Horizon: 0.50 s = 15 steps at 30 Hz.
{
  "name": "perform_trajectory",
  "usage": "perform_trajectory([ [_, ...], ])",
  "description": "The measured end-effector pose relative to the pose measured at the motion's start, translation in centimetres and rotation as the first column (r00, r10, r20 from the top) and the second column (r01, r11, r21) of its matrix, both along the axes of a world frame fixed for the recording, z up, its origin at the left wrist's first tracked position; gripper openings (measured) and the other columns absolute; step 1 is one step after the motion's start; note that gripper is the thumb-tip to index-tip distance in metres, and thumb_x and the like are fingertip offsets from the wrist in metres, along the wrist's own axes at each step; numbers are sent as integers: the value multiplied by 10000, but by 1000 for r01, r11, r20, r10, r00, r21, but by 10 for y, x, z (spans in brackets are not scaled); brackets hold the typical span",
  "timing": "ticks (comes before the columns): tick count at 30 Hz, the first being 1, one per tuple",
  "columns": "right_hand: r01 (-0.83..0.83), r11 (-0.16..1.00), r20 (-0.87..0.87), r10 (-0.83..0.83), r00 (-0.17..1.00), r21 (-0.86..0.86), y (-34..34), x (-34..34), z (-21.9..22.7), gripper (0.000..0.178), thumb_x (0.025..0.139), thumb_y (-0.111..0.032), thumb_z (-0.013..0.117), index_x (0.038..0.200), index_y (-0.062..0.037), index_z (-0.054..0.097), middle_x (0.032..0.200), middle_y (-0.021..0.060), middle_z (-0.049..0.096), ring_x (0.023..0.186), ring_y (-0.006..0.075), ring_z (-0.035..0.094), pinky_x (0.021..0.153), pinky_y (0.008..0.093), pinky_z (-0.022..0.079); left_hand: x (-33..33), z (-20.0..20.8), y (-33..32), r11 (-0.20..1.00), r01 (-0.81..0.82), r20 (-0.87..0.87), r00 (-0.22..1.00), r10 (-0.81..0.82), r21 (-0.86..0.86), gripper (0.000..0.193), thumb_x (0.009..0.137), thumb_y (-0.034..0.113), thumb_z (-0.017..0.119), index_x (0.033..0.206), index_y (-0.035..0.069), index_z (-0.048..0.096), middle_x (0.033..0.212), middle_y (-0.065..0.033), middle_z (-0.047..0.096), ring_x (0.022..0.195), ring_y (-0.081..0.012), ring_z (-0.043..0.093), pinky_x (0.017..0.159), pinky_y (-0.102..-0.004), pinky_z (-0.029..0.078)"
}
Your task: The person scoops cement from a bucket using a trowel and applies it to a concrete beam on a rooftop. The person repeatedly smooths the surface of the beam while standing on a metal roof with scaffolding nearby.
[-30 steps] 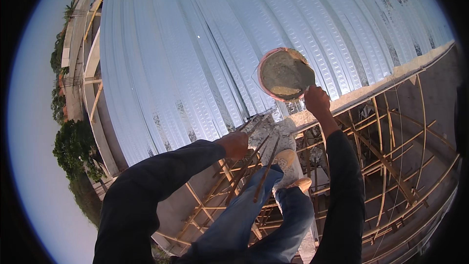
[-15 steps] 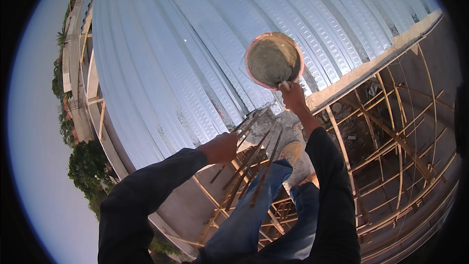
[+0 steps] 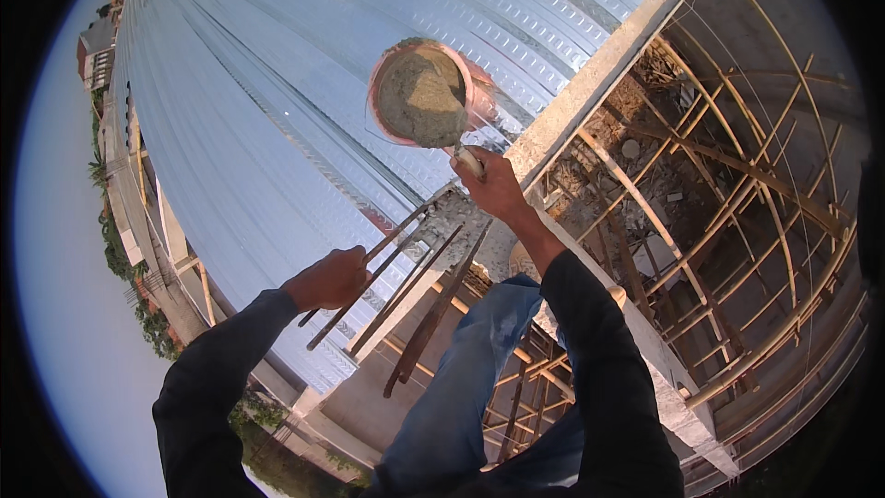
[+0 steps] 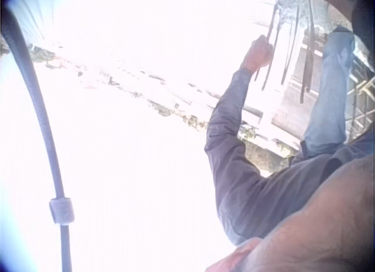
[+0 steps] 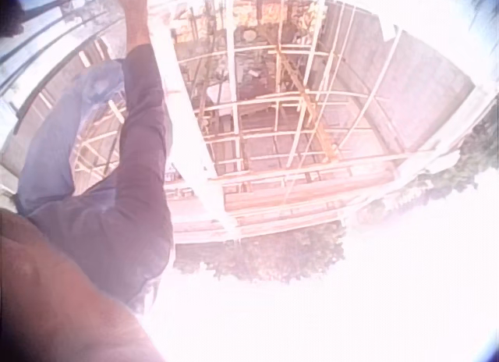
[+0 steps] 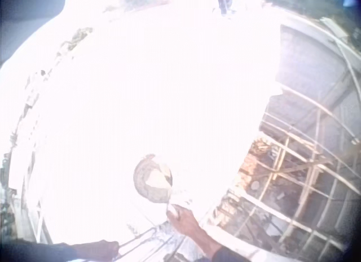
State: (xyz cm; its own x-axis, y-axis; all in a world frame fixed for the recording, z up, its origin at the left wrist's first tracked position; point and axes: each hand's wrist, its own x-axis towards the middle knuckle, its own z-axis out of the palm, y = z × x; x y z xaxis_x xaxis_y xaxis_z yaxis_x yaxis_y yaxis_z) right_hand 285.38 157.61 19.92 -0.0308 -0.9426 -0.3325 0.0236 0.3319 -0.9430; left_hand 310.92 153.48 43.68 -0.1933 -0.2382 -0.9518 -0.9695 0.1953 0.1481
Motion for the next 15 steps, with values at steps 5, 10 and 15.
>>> perform_trajectory([
  [5,210,971,-55,-205,977,117,81,-14,20,473,1034,-376,714,1272,32,697,842,180,730,711,217,676,689,396,552,10,-5,-6,999,43,-55,998,-43,1,295,1056,255,592,1007,-29,525,902,-283,668,914,-508,658,785,-543,502],
  [10,424,855,-213,-374,903,299,154,-28,33,607,1035,-427,689,1381,69,633,913,244,761,782,298,758,740,437,581,-3,-2,-4,1000,26,-49,999,-25,17,285,1063,254,591,983,-8,515,843,-238,631,831,-469,630,748,-514,482],
  [15,594,727,-278,-526,804,344,161,-25,7,578,1069,-328,583,1444,109,539,1244,378,675,1079,502,709,931,538,560,-8,7,0,999,43,-30,999,-43,24,268,1071,252,588,985,8,520,771,-188,557,725,-385,551,703,-465,460],
])
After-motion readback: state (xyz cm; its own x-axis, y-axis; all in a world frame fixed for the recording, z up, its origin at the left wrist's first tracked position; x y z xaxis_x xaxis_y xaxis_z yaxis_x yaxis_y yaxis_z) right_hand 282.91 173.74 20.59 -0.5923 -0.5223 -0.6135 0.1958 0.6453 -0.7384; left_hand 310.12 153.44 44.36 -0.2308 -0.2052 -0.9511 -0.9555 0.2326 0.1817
